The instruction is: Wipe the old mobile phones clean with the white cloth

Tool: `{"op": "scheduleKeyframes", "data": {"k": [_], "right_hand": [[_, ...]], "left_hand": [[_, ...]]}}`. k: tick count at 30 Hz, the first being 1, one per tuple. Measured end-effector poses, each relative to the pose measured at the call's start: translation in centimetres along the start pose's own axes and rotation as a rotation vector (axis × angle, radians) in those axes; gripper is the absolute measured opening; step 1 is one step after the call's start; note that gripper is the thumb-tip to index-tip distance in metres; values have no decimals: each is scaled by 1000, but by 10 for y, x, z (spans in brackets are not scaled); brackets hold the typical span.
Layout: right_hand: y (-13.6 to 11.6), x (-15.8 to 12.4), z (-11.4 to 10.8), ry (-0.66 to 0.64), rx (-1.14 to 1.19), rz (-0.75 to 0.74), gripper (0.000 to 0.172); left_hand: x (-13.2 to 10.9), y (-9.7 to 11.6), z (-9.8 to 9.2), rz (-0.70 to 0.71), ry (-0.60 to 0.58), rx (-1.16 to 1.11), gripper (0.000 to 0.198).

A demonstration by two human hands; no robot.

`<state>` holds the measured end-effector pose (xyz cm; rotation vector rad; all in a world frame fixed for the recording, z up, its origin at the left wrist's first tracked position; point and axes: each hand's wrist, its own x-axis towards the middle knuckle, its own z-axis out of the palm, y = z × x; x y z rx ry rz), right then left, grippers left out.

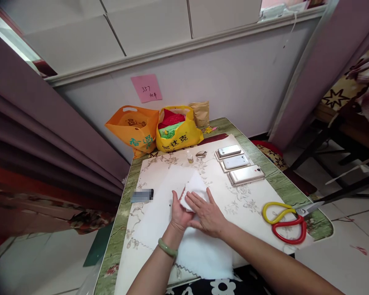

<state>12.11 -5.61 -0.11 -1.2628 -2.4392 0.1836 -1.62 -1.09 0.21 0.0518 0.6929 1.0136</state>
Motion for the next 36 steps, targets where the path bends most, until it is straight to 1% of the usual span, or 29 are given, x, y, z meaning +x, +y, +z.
{"op": "scheduleKeyframes", "data": {"k": [1, 3, 5, 6, 8, 11, 13, 14, 16, 18, 20, 22, 24, 26, 28, 30, 33, 34, 36], "right_hand": [[7, 10, 0, -3, -6, 46, 78], [20, 27, 0, -7, -12, 161, 75], [26, 32, 0, -5, -7, 235, 75], [25, 29, -1, -1, -4, 235, 76], [17, 13, -2, 8, -2, 162, 81], [-1, -19, -7, -4, 6, -1, 90], [-8, -29, -10, -22, 15, -53, 91], [-9, -29, -11, -25, 16, -58, 89], [-3, -18, -11, -20, 15, -32, 82], [8, 2, -10, -16, 26, 29, 73], [20, 22, -8, -20, 61, 117, 67], [30, 36, -6, -9, 139, 220, 61], [38, 42, -5, 50, 266, 337, 51], [45, 40, -5, 158, 393, 453, 42], [52, 31, -7, 291, 489, 573, 36], [60, 17, -14, 429, 556, 672, 33], [71, -6, -29, 626, 546, 784, 35], [75, -13, -34, 671, 516, 828, 36], [81, -25, -41, 710, 461, 933, 38]], "left_hand": [[0, -1, 2, 12, -24, -3, 58], [-1, -2, 6, 16, -107, 5, 57], [-4, -3, 8, 15, -182, 13, 60], [-5, -3, 8, 16, -194, 16, 62], [-7, -2, 7, 13, -179, 28, 65], [-7, 0, 4, -22, -155, 57, 69], [-5, 0, 3, -45, -138, 87, 72], [-4, 0, 3, -45, -123, 99, 71], [-2, -1, 4, -15, -86, 115, 68], [-1, -2, 6, 13, -71, 126, 65], [-2, -3, 8, 11, -115, 128, 63], [-4, -4, 9, 7, -193, 117, 58], [-5, -4, 9, 26, -235, 105, 48], [-5, -5, 7, 49, -231, 109, 43], [-5, -6, 4, 76, -212, 123, 42], [-5, -6, 2, 101, -203, 140, 39], [-5, -6, 0, 98, -218, 168, 34], [-5, -5, 0, 90, -226, 174, 34], [-4, -5, 0, 78, -234, 175, 34]]}}
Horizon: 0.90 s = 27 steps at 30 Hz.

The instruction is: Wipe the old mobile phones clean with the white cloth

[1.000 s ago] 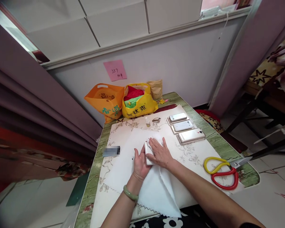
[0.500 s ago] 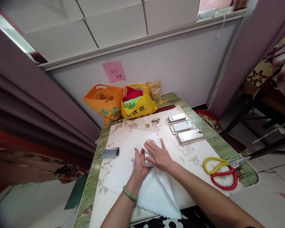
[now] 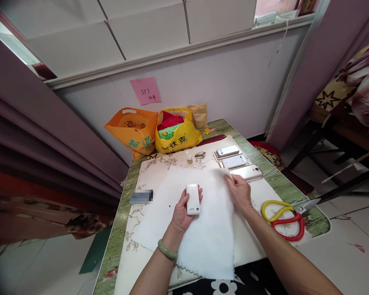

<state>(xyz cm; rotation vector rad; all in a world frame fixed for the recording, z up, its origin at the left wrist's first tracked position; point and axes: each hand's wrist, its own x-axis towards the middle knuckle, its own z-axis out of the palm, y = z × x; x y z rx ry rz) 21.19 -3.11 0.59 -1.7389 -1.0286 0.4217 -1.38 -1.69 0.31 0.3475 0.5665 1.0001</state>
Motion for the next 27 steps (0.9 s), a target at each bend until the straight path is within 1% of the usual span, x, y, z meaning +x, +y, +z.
{"op": "scheduleKeyframes", "data": {"k": [3, 6, 9, 11, 13, 14, 15, 16, 17, 18, 19, 21, 22, 23, 25, 27], "right_hand": [[9, 3, -9, 18, 4, 95, 42], [13, 5, -7, 2, 111, 138, 48], [7, 2, -1, -2, 199, 146, 50], [-5, -8, 4, 3, 227, 112, 48], [-22, -24, 7, -26, 208, 31, 44], [-32, -33, 9, -78, 180, -28, 43], [-41, -42, 10, -188, 152, -105, 40], [-50, -50, 12, -344, 126, -198, 37], [-58, -56, 14, -451, 84, -275, 34], [-64, -60, 17, -479, 45, -330, 32], [-68, -62, 21, -455, 6, -367, 31], [-71, -62, 30, -301, -63, -411, 34], [-70, -61, 36, -244, -90, -438, 35], [-69, -60, 42, -218, -117, -473, 36], [-66, -64, 54, -241, -176, -572, 37], [-63, -75, 64, -333, -236, -705, 41]], "left_hand": [[1, 0, 0, 3, 3, -10, 37], [2, -1, -1, 15, 38, -15, 44], [2, 0, -1, -15, 84, -40, 46], [3, 2, -2, -57, 80, -51, 46], [4, 2, -5, -78, 58, -60, 48], [5, 3, -6, -78, 49, -69, 49], [5, 2, -7, -76, 43, -84, 50], [6, 2, -9, -74, 42, -105, 51], [7, 2, -11, -79, 40, -127, 53], [8, 1, -12, -89, 36, -147, 55], [8, 1, -13, -100, 29, -163, 58], [9, 1, -14, -116, 12, -176, 63], [8, 2, -14, -119, 7, -177, 63], [7, 2, -14, -116, 8, -177, 62], [4, 4, -12, -95, 23, -184, 58], [0, 5, -9, -80, 53, -192, 51]]}}
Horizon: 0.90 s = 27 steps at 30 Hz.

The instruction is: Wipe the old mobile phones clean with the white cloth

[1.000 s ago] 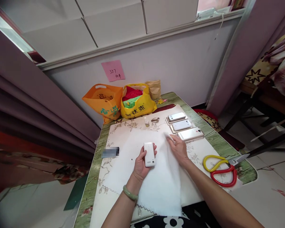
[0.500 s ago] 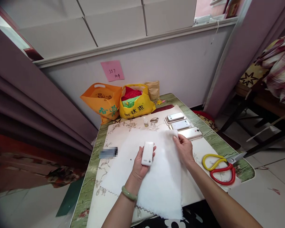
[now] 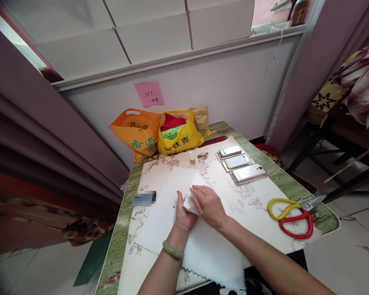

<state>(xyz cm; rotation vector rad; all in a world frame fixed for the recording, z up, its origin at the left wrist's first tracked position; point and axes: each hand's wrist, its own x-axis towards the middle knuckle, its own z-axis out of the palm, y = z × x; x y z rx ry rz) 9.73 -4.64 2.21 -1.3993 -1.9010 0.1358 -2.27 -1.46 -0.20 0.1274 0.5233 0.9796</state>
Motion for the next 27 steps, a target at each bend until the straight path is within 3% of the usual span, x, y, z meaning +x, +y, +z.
{"op": "scheduleKeyframes", "data": {"k": [3, 5, 7, 13, 16, 18, 22, 24, 27], "right_hand": [[-11, -12, 14, -213, -31, -227, 57], [-14, -16, 18, -324, -41, -274, 74], [-12, -13, 20, -382, -60, -243, 81], [14, 15, 28, -443, -99, -127, 69], [30, 25, 35, -417, -35, 4, 72], [38, 30, 35, -357, 135, 117, 69], [48, 31, 23, 25, 552, 416, 68], [49, 29, 14, 183, 584, 525, 67], [46, 22, 6, 145, 459, 546, 56]], "left_hand": [[-4, -2, 1, 8, 83, -12, 45], [-3, -5, 0, 24, 138, -34, 42], [1, -6, -2, 41, 153, -68, 40], [11, -2, 0, -13, 27, -39, 50], [10, 0, 2, -29, -35, 21, 61], [9, 0, 2, -9, -28, 38, 68], [9, -1, 1, 49, -18, 22, 73], [10, -1, 1, 53, -30, 6, 73], [12, 0, 1, 43, -34, 4, 73]]}}
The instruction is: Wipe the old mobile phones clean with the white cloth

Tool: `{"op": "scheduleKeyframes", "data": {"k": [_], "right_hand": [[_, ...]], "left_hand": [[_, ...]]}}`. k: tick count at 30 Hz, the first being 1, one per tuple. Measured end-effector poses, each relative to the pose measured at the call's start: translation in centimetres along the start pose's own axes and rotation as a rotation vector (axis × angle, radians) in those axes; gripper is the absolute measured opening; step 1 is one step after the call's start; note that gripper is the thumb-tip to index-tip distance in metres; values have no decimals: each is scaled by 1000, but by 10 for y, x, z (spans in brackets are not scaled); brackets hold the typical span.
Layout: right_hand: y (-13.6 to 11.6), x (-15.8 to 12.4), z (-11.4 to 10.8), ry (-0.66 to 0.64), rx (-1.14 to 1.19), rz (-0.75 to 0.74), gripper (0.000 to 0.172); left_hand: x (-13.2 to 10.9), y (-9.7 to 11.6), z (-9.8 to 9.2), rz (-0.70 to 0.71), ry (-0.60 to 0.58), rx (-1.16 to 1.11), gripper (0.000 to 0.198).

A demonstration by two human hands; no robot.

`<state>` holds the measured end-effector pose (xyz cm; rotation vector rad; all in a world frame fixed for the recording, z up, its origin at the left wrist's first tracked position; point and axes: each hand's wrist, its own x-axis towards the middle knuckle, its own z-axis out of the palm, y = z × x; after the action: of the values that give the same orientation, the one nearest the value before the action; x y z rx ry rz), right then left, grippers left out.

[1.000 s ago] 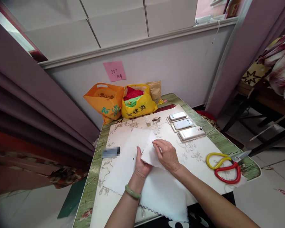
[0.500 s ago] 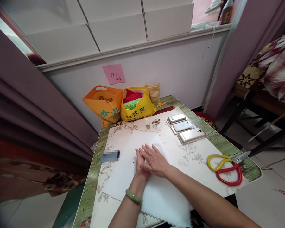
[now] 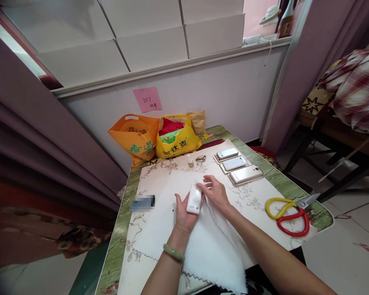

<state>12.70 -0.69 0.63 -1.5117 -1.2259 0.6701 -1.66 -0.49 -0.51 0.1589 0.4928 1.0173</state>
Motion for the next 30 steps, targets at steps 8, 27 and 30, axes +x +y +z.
{"op": "scheduleKeyframes", "data": {"k": [8, 27, 30], "right_hand": [[-17, -14, 2, 140, -134, -106, 32], [-36, -15, 72, -394, -693, -262, 71], [-24, 1, 74, -395, -755, -216, 71]], "left_hand": [[-1, 1, -5, -14, -23, -5, 69], [-5, -4, -1, 41, -152, 27, 58], [-2, -3, -1, -3, -160, 15, 64]]}}
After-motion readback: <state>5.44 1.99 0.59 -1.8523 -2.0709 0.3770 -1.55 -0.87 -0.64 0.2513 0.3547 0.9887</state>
